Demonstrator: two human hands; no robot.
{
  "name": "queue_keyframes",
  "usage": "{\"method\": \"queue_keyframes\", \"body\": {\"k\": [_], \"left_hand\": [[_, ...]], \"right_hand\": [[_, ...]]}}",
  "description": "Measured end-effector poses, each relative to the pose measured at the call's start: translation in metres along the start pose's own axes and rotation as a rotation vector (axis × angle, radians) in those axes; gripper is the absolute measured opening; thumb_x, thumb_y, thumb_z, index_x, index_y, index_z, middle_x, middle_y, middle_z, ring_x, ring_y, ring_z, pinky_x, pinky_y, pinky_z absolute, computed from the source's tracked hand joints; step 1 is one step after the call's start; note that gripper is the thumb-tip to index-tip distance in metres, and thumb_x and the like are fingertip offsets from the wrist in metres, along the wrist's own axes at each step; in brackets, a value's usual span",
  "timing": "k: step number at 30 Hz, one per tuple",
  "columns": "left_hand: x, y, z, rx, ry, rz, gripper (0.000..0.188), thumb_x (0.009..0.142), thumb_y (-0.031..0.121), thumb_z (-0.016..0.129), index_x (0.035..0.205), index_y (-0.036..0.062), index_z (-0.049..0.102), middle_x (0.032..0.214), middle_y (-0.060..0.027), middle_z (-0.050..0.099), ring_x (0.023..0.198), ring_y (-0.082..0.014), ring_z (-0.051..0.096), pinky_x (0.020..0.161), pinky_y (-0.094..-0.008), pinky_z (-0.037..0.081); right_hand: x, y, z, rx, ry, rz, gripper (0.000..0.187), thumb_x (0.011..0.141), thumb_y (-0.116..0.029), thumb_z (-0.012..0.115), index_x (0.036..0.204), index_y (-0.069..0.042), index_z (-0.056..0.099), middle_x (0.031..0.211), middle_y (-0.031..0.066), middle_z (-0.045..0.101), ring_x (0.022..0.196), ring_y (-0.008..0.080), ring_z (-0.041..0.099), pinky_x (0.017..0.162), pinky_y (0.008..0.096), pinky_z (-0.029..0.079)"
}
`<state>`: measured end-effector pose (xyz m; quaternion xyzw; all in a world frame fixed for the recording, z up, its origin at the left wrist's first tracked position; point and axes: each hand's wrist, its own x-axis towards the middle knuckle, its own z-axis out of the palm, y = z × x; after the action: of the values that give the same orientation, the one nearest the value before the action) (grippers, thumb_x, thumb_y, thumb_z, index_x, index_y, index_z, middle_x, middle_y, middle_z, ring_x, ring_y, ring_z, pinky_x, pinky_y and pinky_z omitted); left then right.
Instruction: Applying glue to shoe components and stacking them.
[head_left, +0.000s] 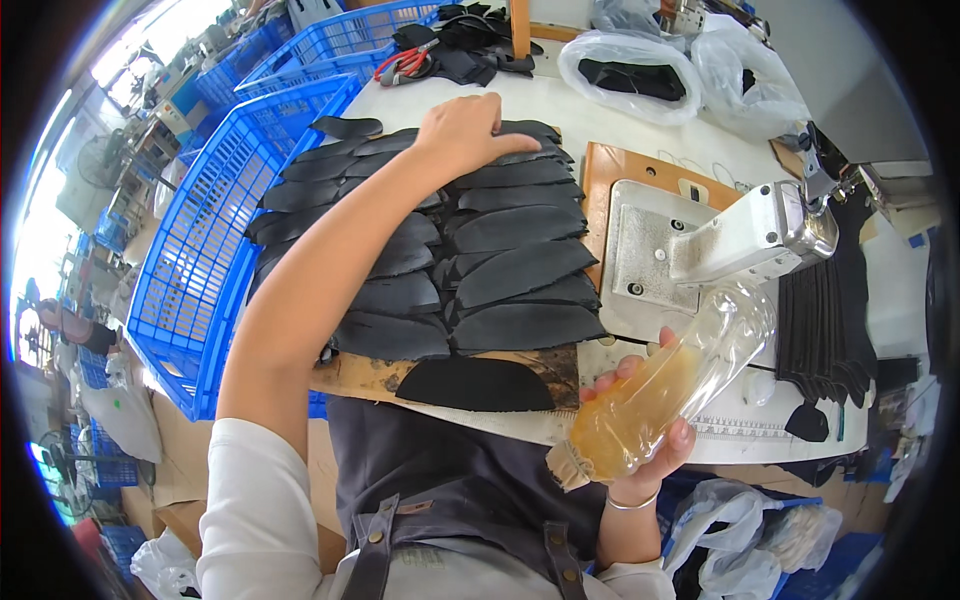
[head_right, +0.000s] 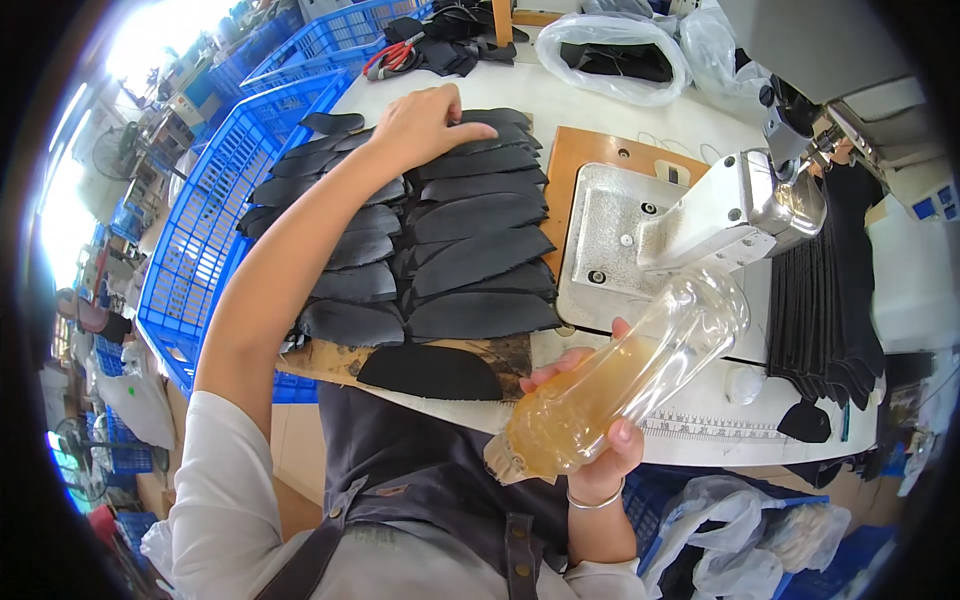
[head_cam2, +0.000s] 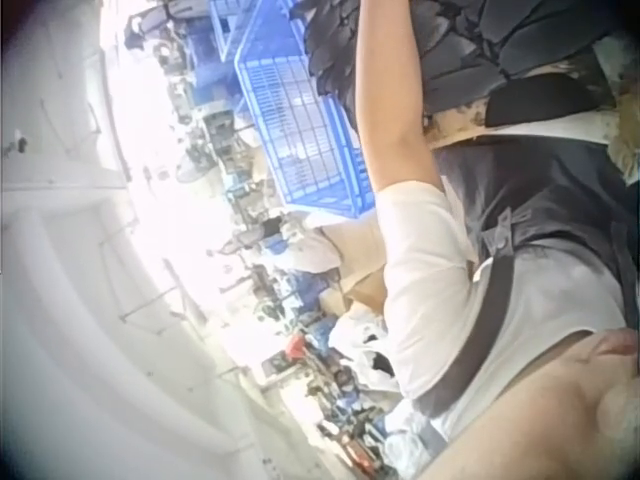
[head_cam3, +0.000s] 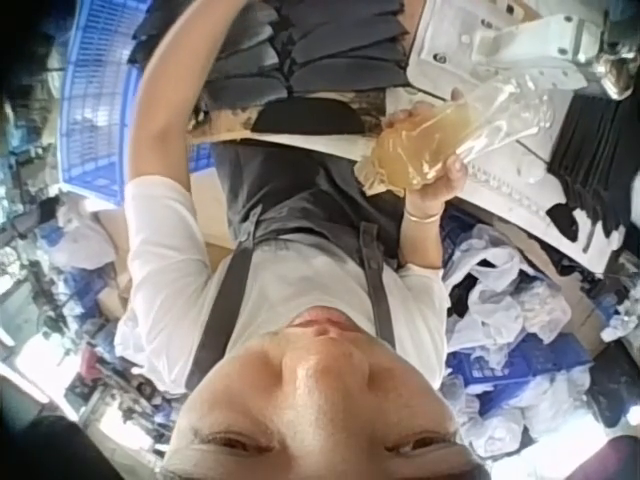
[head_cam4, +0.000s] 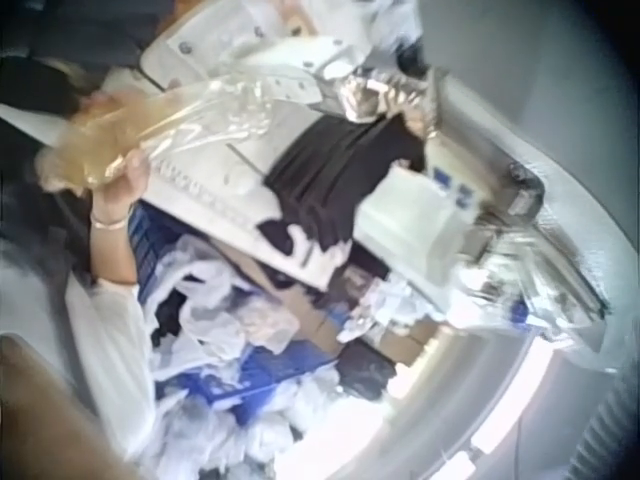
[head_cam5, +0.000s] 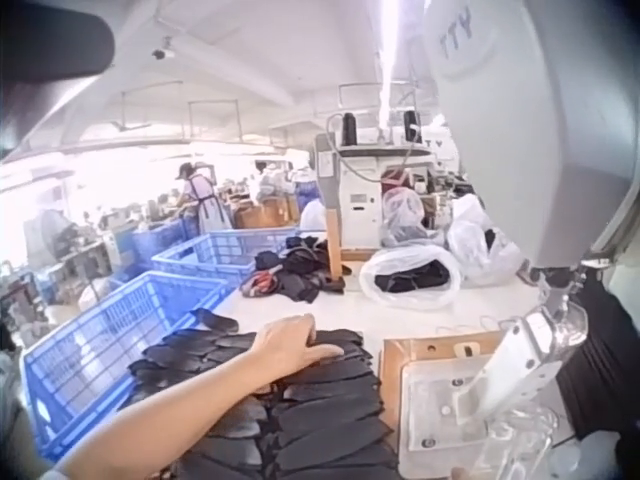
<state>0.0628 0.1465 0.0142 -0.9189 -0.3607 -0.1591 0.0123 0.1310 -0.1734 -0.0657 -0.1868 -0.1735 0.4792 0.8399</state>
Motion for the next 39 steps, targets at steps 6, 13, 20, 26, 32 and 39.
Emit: {"method": "queue_keyframes", "body": {"k": [6,13,20,26,32,39], "left_hand": [[-0.124,-0.004,-0.049,-0.413,0.273,0.313,0.016,0.079,0.019,0.067,0.075,0.006,0.059,0.071,-0.0093,0.058,0.065,-0.0246,0.057,0.058,-0.0343,0.045],[-0.285,-0.01,-0.023,-0.301,0.325,0.389,0.02,0.071,0.016,0.072,0.087,0.0078,0.065,0.086,-0.0031,0.058,0.068,-0.0181,0.052,0.057,-0.0283,0.043],[-0.296,-0.026,0.001,-0.184,0.437,0.469,0.028,0.066,0.01,0.073,0.094,0.0082,0.068,0.098,-0.0027,0.064,0.085,-0.018,0.057,0.069,-0.0303,0.045],[-0.298,-0.034,0.018,-0.304,0.533,0.514,0.032,0.06,0.009,0.062,0.091,0.0028,0.068,0.105,-0.0063,0.061,0.088,-0.0194,0.055,0.07,-0.031,0.048],[-0.298,-0.034,0.021,-0.357,0.564,0.508,0.031,0.058,0.009,0.062,0.088,0.0039,0.068,0.103,-0.0058,0.062,0.087,-0.0185,0.055,0.068,-0.029,0.047],[-0.293,-0.035,0.021,-0.345,0.577,0.529,0.023,0.059,0.007,0.067,0.081,0.0058,0.068,0.098,-0.0027,0.062,0.083,-0.0164,0.055,0.067,-0.0282,0.047]], "right_hand": [[-0.003,-0.002,0.0,-0.095,-0.038,-0.012,0.086,0.077,-0.036,0.064,0.145,-0.011,0.017,0.109,0.0144,0.05,0.097,0.0299,0.057,0.087,0.048,0.048],[-0.001,0.003,0.021,-0.313,-0.13,-0.131,0.089,0.078,-0.039,0.064,0.146,-0.011,0.013,0.115,0.0147,0.046,0.102,0.0284,0.054,0.091,0.0471,0.046],[0.011,0.048,0.082,-1.074,-0.198,-0.523,0.09,0.078,-0.04,0.062,0.145,-0.007,0.011,0.112,0.0203,0.049,0.097,0.0327,0.056,0.09,0.0445,0.045],[0.014,0.084,0.099,-0.997,-0.361,-0.344,0.099,0.072,-0.027,0.076,0.143,-0.003,0.012,0.116,0.0194,0.046,0.106,0.0291,0.052,0.091,0.0398,0.043],[0.016,0.099,0.093,-1.528,-0.594,-0.387,0.084,0.071,-0.027,0.075,0.134,-0.001,0.027,0.113,0.02,0.049,0.103,0.0272,0.052,0.087,0.0368,0.044],[0.021,0.095,0.099,-1.492,-0.51,-0.317,0.066,0.072,-0.019,0.073,0.123,0.003,0.038,0.111,0.0177,0.05,0.101,0.0237,0.051,0.086,0.0344,0.044]]}}
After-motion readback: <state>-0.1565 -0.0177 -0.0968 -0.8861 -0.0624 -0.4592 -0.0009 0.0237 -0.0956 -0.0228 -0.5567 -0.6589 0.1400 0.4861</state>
